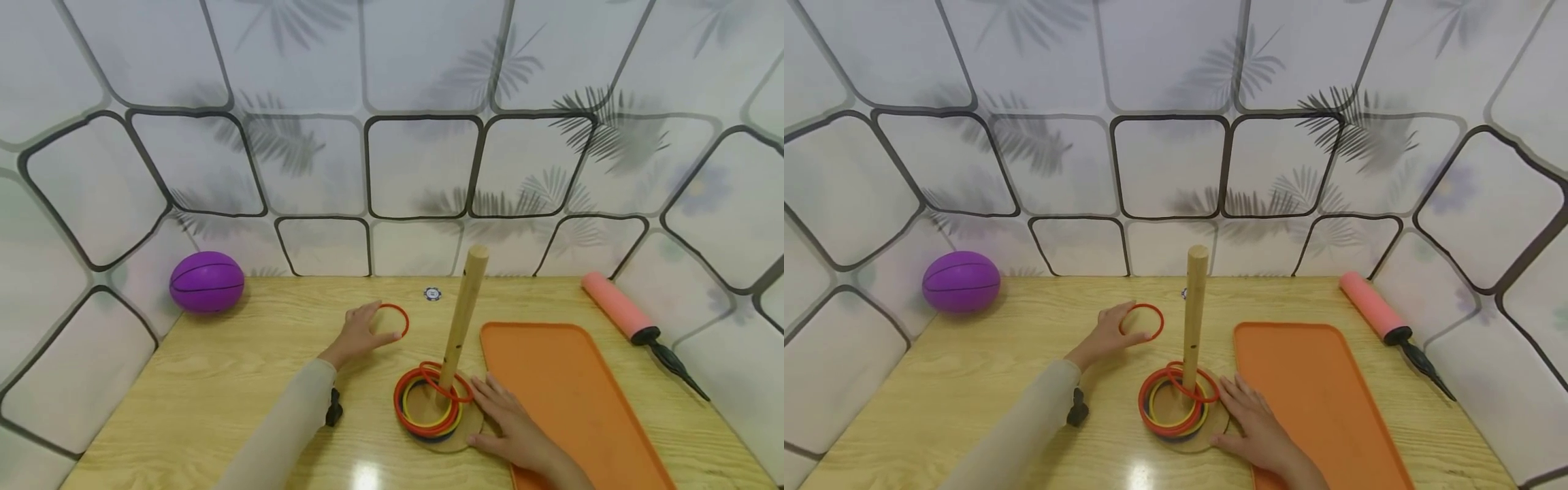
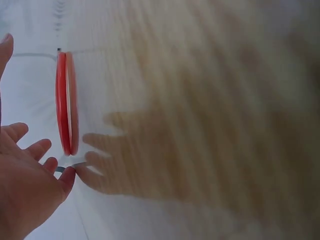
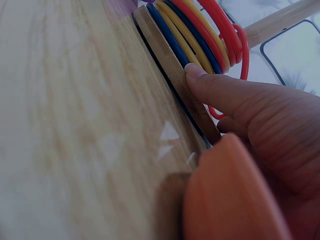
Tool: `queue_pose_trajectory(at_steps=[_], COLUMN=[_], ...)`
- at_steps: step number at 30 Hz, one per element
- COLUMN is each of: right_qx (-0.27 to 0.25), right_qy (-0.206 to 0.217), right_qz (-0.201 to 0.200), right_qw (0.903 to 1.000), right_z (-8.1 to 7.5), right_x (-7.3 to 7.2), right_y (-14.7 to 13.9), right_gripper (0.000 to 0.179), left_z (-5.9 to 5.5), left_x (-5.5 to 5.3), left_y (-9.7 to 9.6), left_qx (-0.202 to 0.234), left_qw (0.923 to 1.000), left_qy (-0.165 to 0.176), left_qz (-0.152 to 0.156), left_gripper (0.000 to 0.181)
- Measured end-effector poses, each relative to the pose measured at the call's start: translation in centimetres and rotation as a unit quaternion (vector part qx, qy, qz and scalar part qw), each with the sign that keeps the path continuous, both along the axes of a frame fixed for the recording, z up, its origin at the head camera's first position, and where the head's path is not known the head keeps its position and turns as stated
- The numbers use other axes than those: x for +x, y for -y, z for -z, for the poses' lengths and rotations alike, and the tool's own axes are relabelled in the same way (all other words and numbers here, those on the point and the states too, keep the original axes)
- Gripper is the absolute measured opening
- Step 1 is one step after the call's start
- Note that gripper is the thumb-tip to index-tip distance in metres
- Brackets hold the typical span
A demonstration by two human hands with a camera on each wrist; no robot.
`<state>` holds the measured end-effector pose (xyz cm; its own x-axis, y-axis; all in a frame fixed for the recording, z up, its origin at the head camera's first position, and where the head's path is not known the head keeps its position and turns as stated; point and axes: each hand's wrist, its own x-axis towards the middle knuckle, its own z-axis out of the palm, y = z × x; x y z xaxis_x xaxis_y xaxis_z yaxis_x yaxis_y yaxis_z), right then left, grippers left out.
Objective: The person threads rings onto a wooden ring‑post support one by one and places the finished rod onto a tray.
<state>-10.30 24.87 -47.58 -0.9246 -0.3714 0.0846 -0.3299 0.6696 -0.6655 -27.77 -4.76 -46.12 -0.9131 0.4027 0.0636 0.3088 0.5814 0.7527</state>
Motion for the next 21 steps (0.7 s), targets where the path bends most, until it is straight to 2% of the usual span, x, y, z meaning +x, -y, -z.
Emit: queue_pose_trajectory(at_steps=[5,7,11,17,21], right_qx=[0.008,0.009,0.015,0.021,0.019], right_qy=[-0.028,-0.033,-0.032,-0.025,-0.021], right_qz=[-0.012,-0.014,-0.015,-0.012,-0.004], right_qw=[0.9995,0.9993,0.9993,0.9994,0.9996], right_z=[0.0,0.0,0.1,0.2,0.2], right_x=[0.0,0.0,0.0,0.0,0.0], right_y=[0.0,0.0,0.0,0.0,-0.1], right_gripper=[0.079,0.079,0.08,0.081,0.082], left_z=[0.5,0.6,0.8,0.9,1.0], left_x=[-1.0,-1.3,-1.6,-2.2,-2.5], left_y=[-0.3,-0.3,-0.3,-0.3,-0.5], left_qx=[-0.053,-0.071,-0.101,-0.162,-0.176], left_qw=[0.9981,0.997,0.9945,0.9847,0.9814], left_qy=[-0.028,-0.026,-0.018,-0.048,-0.059], left_qz=[0.015,0.017,0.021,0.044,0.05], left_gripper=[0.093,0.094,0.097,0.099,0.095])
